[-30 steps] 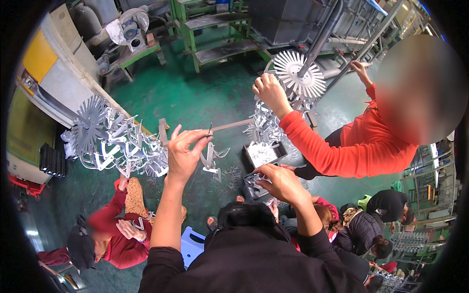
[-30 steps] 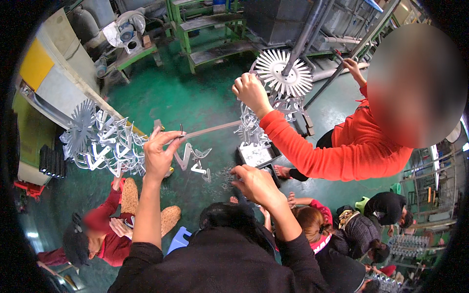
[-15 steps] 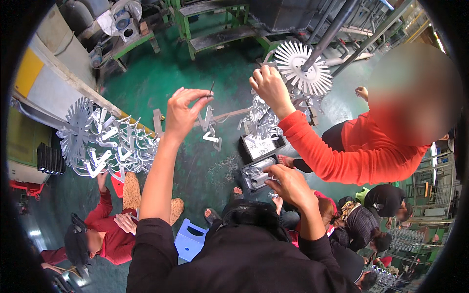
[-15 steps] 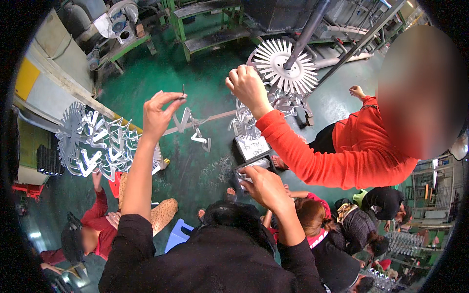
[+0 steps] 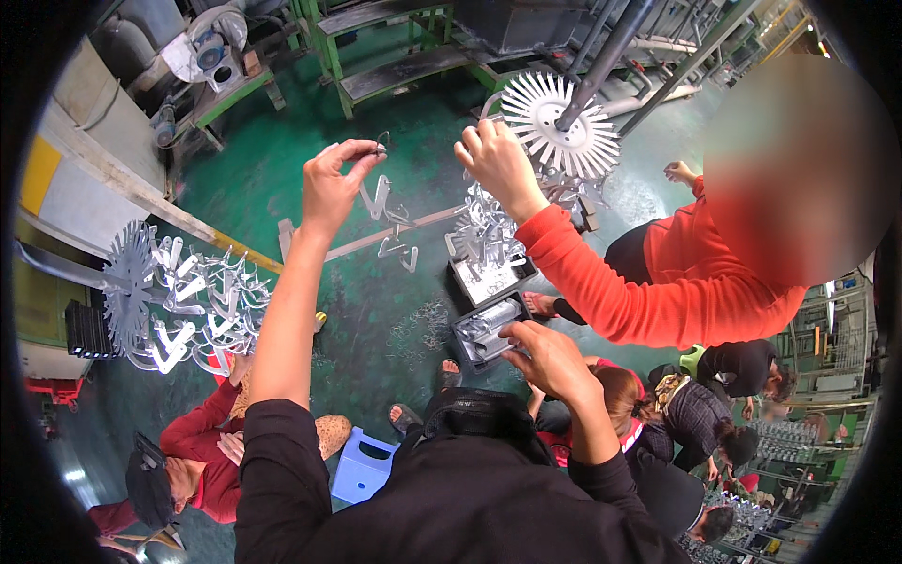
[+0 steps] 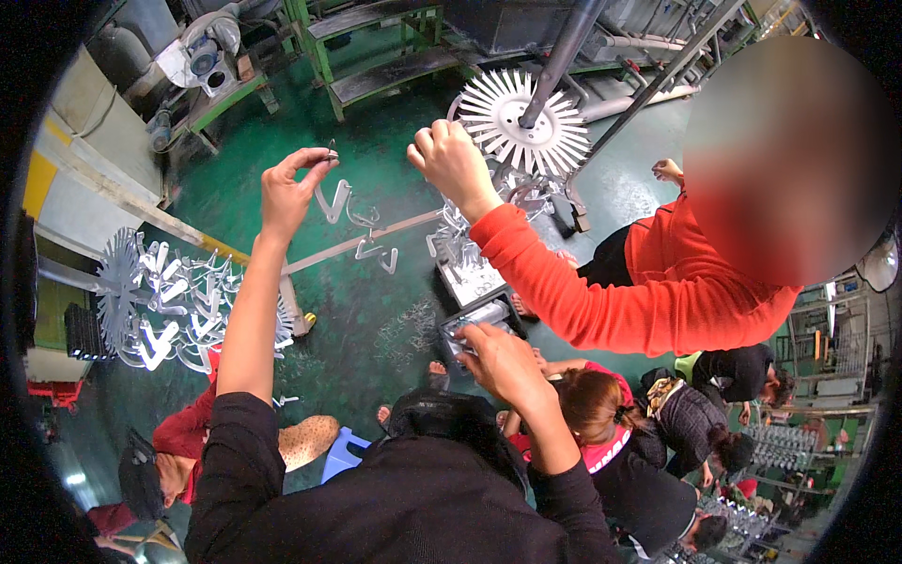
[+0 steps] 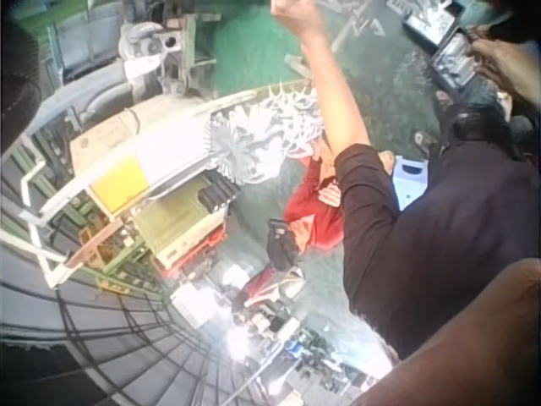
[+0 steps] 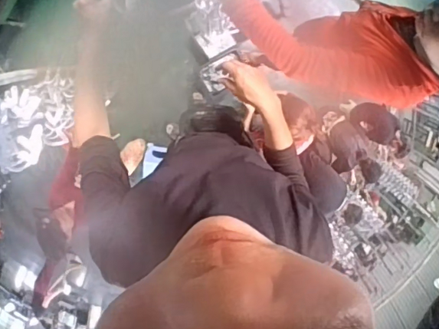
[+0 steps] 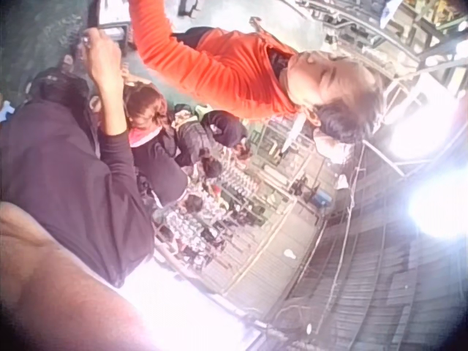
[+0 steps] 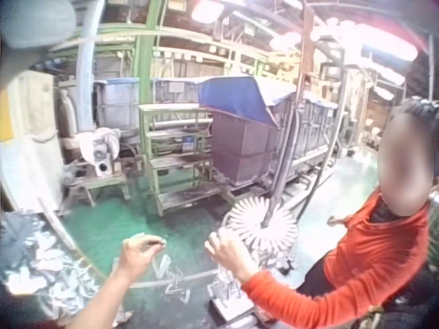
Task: The person picks up curved metal hooks and inserts small pins by hand to attach them to metal hanger frames, then stands up and hooks the completed assemblies onto a tall vertical rotating metal rack.
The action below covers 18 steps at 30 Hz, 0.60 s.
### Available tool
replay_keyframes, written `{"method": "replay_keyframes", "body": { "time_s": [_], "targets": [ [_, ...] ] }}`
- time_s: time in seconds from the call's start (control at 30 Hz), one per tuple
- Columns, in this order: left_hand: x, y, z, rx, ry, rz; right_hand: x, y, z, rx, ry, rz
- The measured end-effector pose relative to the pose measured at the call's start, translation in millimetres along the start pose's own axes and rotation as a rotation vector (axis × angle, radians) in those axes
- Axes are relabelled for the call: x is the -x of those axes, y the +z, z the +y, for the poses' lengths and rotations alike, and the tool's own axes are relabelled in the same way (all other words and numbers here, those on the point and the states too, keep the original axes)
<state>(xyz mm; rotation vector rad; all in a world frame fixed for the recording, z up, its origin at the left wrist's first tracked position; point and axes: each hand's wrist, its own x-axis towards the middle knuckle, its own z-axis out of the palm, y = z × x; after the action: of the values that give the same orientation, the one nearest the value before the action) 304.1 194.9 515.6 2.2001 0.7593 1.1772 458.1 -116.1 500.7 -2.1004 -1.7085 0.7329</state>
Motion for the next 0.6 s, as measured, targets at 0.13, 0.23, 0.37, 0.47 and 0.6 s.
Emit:
{"method": "replay_keyframes", "body": {
  "time_s": [0.13,0.23,0.37,0.47,0.6],
  "targets": [
    [-7,7,-5,-0.005,0.01,-0.02,1,-3,-1,0.012,0.007,0.003],
    [-9,11,-8,0.02,0.004,-0.034,2,-4,1,0.011,0.02,-0.005],
    [-15,18,-9,0.02,0.018,-0.061,3,-4,5,0.022,0.019,-0.001],
    [-19,24,-13,0.022,0.012,-0.071,4,-2,10,0.04,0.019,0.009],
    [-27,31,-17,0.061,0.031,-0.066,5,-2,13,0.03,0.023,0.029]
  ]
}}
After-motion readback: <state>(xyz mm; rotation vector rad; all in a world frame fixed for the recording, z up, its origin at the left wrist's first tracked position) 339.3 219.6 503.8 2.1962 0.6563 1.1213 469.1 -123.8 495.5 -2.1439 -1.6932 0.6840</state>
